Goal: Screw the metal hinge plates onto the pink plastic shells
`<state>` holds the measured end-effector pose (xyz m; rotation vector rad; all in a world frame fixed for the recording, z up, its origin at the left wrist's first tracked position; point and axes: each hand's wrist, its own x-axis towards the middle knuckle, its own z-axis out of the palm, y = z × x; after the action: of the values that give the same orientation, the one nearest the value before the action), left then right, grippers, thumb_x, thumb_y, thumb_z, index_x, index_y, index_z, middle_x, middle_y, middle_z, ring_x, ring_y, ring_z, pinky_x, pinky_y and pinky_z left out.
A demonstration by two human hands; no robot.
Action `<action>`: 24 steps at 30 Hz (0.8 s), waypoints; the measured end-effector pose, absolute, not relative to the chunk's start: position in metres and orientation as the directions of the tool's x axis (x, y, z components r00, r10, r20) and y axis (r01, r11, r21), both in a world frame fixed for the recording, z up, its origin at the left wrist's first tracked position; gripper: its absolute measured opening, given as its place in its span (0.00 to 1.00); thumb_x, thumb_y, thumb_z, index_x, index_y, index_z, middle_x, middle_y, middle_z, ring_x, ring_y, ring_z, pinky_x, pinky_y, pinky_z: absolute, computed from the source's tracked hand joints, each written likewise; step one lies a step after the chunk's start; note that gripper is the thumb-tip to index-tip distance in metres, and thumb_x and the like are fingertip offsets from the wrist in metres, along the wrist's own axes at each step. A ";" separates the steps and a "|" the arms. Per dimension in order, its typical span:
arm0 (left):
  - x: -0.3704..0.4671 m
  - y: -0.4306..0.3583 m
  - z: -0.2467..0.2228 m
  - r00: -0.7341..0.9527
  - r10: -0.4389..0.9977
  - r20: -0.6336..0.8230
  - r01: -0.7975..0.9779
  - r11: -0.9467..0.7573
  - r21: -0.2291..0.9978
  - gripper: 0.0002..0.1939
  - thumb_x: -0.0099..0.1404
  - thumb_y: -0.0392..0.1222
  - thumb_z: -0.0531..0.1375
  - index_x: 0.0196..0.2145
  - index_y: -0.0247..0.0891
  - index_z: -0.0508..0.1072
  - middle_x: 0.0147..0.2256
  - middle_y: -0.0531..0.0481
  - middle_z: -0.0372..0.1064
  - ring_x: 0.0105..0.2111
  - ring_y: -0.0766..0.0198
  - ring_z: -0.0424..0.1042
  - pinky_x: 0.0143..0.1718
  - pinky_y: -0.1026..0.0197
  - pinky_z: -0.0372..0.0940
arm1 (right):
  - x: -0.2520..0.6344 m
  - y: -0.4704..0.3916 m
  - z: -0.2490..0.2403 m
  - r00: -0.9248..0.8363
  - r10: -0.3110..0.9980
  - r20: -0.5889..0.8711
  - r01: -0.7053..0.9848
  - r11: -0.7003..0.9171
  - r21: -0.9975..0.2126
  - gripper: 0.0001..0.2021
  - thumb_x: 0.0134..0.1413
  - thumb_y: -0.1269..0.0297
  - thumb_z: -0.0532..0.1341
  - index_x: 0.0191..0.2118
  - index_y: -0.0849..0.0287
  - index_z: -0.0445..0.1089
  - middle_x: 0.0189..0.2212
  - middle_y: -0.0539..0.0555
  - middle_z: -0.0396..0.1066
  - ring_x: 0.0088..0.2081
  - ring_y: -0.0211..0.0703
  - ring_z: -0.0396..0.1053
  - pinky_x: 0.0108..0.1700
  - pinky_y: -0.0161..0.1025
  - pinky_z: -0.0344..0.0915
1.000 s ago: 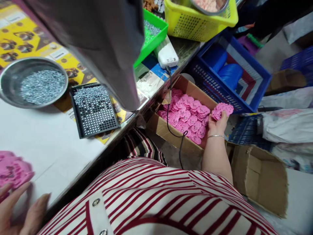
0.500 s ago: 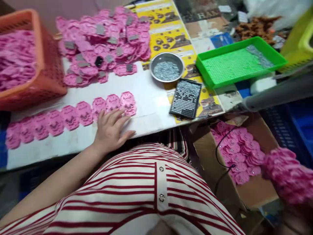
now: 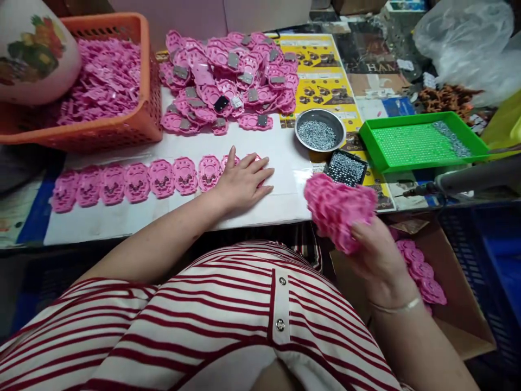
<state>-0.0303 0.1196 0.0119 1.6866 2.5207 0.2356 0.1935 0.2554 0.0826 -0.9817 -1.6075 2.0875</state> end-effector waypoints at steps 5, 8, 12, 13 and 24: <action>-0.034 0.112 0.009 -0.392 0.920 0.024 0.902 0.379 0.208 0.26 0.75 0.57 0.47 0.64 0.47 0.65 0.68 0.48 0.55 0.68 0.45 0.51 0.65 0.21 0.29 | 0.117 0.237 0.056 -0.738 0.554 -0.386 0.112 -0.463 -0.879 0.16 0.41 0.56 0.72 0.36 0.57 0.76 0.37 0.52 0.79 0.34 0.37 0.73 0.44 0.39 0.71; -0.035 0.110 0.010 -0.394 0.919 0.021 0.899 0.380 0.218 0.26 0.74 0.57 0.48 0.64 0.46 0.64 0.68 0.47 0.56 0.68 0.45 0.51 0.65 0.21 0.28 | 0.094 0.240 0.042 -0.720 0.585 -0.373 0.111 -0.433 -0.894 0.17 0.40 0.55 0.73 0.36 0.58 0.75 0.33 0.50 0.78 0.33 0.35 0.71 0.43 0.37 0.70; -0.038 0.105 0.011 -0.396 0.918 0.004 0.894 0.384 0.230 0.26 0.74 0.56 0.48 0.65 0.47 0.63 0.68 0.47 0.55 0.69 0.46 0.50 0.65 0.22 0.27 | 0.083 0.246 0.035 -0.686 0.636 -0.354 0.113 -0.388 -0.915 0.22 0.36 0.52 0.74 0.37 0.58 0.75 0.32 0.50 0.78 0.32 0.36 0.70 0.43 0.39 0.70; -0.039 0.104 0.011 -0.395 0.919 0.003 0.893 0.384 0.234 0.26 0.74 0.56 0.48 0.65 0.47 0.63 0.68 0.48 0.55 0.69 0.46 0.50 0.66 0.22 0.26 | 0.082 0.248 0.035 -0.677 0.646 -0.354 0.117 -0.380 -0.918 0.23 0.36 0.51 0.74 0.37 0.58 0.75 0.32 0.51 0.78 0.32 0.36 0.71 0.43 0.39 0.70; -0.053 0.091 0.010 -0.432 0.901 0.026 0.882 0.416 0.223 0.26 0.74 0.56 0.50 0.65 0.46 0.64 0.68 0.48 0.56 0.68 0.44 0.51 0.65 0.20 0.26 | 0.086 0.264 0.037 -0.550 0.771 -0.322 0.145 -0.291 -0.946 0.17 0.38 0.54 0.73 0.30 0.60 0.73 0.27 0.49 0.73 0.26 0.34 0.67 0.27 0.36 0.67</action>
<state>-0.0525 0.0906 0.0102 1.6169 2.5599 0.3104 0.0857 0.2636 0.0370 -1.1462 -1.5160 1.8933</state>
